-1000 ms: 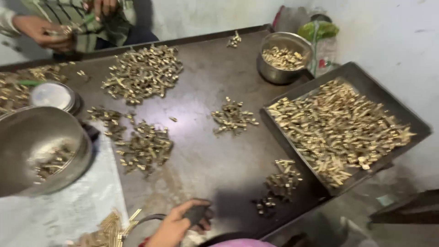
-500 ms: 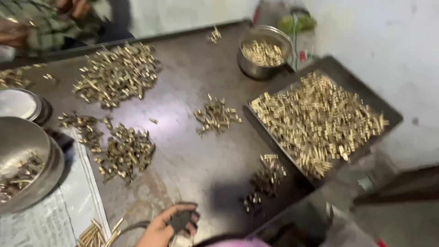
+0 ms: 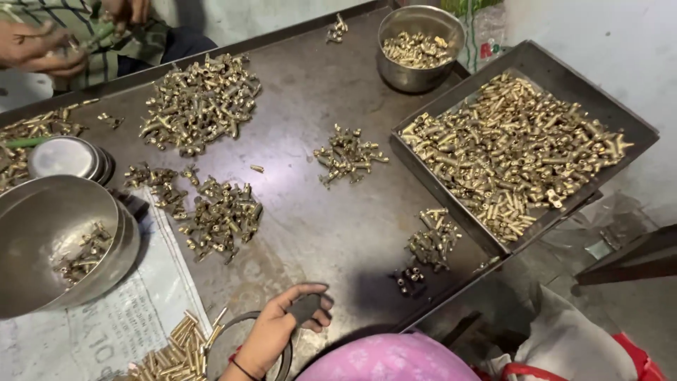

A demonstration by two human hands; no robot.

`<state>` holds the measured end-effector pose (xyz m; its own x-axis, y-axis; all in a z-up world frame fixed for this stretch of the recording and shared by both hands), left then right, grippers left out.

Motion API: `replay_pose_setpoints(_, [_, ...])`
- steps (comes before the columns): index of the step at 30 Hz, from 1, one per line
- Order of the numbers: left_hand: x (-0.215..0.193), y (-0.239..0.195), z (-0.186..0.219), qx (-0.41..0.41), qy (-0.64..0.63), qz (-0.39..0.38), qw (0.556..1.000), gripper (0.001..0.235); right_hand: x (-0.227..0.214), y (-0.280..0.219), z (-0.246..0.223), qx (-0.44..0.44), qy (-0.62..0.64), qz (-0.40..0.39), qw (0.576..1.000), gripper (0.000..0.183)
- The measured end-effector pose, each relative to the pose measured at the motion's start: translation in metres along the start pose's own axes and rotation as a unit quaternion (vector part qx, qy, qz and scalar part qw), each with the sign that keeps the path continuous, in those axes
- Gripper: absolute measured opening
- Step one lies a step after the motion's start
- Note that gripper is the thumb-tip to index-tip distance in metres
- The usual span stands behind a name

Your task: The person repeatedly picks small brass-colored metal parts from a table, rubs each with a dark abrasive pad and a red cloth, and places them into a metal tray. A second person works similarly across the table. The camera wearer handles the parts one at a time throughout the clip.

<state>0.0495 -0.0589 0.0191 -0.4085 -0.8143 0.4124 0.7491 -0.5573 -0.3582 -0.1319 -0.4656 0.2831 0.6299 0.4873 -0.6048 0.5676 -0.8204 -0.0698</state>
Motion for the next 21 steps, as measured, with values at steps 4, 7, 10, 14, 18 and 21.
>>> replay_pose_setpoints(4, [0.005,0.008,0.001,-0.03,0.038,0.027,0.998,0.036,0.042,-0.028,0.007,0.006,-0.005,0.002,1.0,0.023])
replay_pose_setpoints(7, [0.018,0.026,0.01,-0.031,0.089,0.036,0.995,0.035,0.083,-0.035,0.026,0.014,-0.003,-0.004,1.0,0.024])
replay_pose_setpoints(10, [0.053,0.063,0.026,0.032,0.18,0.016,0.983,0.036,0.114,-0.03,0.082,0.025,-0.007,-0.009,1.0,0.025])
replay_pose_setpoints(14, [0.11,0.139,0.019,0.084,0.275,0.049,0.956,0.031,0.204,-0.037,0.192,0.183,0.257,-0.232,0.92,0.031])
replay_pose_setpoints(18, [0.173,0.164,0.018,0.27,0.471,0.027,0.84,0.042,0.209,-0.069,0.19,0.122,0.29,-0.382,0.869,0.043])
replay_pose_setpoints(21, [0.202,0.177,0.017,0.328,0.546,-0.006,0.771,0.052,0.213,-0.063,0.206,0.083,0.334,-0.447,0.826,0.056])
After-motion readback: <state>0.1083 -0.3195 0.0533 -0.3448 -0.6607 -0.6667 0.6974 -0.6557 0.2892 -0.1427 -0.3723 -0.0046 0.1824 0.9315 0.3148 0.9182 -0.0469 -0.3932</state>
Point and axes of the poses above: each hand's wrist, its own y-axis towards the middle knuckle, its own x-axis out of the palm, z = x × y, the point moved 8 cm from there along y, towards the middle knuckle, and after that the axes turned 12 degrees about z, right-handed, at the moved point
